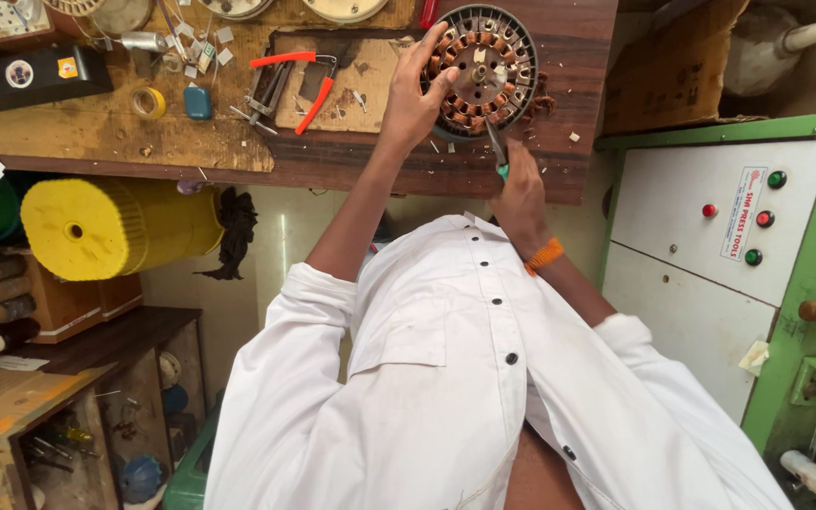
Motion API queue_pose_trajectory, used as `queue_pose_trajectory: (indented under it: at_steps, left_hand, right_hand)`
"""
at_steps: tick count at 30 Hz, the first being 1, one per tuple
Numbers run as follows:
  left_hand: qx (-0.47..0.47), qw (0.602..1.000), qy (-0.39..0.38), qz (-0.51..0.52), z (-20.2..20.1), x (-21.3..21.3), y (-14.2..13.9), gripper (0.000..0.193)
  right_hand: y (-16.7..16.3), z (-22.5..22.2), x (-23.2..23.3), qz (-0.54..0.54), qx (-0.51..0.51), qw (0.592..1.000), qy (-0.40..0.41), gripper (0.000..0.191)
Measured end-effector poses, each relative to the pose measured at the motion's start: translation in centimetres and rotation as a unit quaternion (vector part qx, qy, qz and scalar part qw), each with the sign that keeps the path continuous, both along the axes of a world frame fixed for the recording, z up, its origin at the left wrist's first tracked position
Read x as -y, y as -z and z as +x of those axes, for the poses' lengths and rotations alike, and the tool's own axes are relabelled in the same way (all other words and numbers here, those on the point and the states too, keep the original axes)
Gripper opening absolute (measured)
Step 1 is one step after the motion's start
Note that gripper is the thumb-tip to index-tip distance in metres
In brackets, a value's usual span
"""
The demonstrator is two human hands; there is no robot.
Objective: The person uses pliers to cut and trim copper windings on a circular stator assembly. They rotate the stator to access different sections, repeatedly cutting small protruding wire ends and removing debris from the slots.
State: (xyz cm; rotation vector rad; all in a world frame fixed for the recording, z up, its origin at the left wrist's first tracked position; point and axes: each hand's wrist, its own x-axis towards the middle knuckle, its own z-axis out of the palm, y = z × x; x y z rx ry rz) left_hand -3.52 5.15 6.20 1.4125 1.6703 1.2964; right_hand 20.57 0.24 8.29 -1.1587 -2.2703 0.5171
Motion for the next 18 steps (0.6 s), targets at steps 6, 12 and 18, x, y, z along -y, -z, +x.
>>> queue_pose_trajectory:
  at_steps: [6, 12, 18]
  left_hand:
    - [0.007, 0.999, -0.031, 0.019, 0.7, -0.3, 0.1, 0.061]
    - [0.01, 1.0, -0.021, 0.012, 0.6, -0.3, 0.8, 0.06]
    - [0.004, 1.0, -0.022, 0.011, 0.6, -0.4, 0.8, 0.06]
  right_hand:
    - [1.1, -0.5, -0.9, -0.147, -0.075, 0.986, 0.006, 0.071]
    - [-5.2, 0.9, -0.7, -0.642, -0.384, 0.664, -0.019, 0.065]
    - [-6.2, -0.1, -0.8, -0.622, -0.291, 0.725, 0.051, 0.033]
